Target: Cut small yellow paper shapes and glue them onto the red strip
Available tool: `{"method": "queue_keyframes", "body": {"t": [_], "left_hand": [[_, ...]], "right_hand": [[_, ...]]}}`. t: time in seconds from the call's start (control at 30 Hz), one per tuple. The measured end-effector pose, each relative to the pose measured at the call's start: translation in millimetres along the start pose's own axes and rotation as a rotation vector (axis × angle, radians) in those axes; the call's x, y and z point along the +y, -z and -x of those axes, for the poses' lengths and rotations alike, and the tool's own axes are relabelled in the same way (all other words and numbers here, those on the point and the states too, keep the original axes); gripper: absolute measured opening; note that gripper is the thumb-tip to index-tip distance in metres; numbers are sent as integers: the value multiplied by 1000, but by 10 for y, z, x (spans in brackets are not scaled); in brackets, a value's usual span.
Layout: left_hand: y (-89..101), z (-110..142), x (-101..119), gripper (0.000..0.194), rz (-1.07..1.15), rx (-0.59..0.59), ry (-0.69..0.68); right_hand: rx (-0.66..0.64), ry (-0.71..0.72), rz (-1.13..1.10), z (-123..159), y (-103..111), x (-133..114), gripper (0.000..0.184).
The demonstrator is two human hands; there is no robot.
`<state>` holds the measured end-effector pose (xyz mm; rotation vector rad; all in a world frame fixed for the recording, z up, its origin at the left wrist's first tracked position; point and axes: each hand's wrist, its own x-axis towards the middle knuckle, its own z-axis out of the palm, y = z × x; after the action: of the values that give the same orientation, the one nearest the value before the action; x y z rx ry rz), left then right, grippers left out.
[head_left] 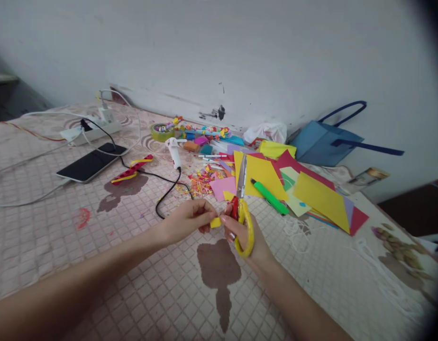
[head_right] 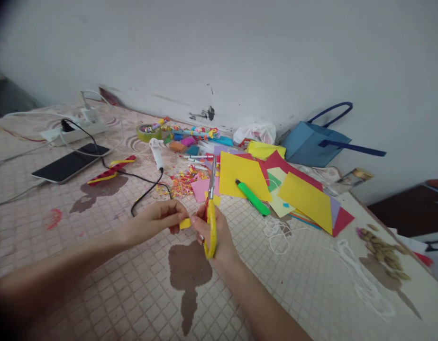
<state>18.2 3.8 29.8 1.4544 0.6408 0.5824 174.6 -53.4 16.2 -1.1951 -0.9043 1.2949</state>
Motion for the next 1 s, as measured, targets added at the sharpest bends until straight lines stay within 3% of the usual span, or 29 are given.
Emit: {"method": "queue_keyframes", "body": {"t": [0.23,0.5,1.0], "left_hand": [[11,25,42,10,-232,17,-264],[46,-31,-17,15,123,87,7],[1,-23,-114,20,33,109,42]], "right_hand": [[-73,-117,-193,-17,-14,2,26],[-39,-35,-30,18,-34,-10,23],[-18,35,156,12,-23,91,18]]}}
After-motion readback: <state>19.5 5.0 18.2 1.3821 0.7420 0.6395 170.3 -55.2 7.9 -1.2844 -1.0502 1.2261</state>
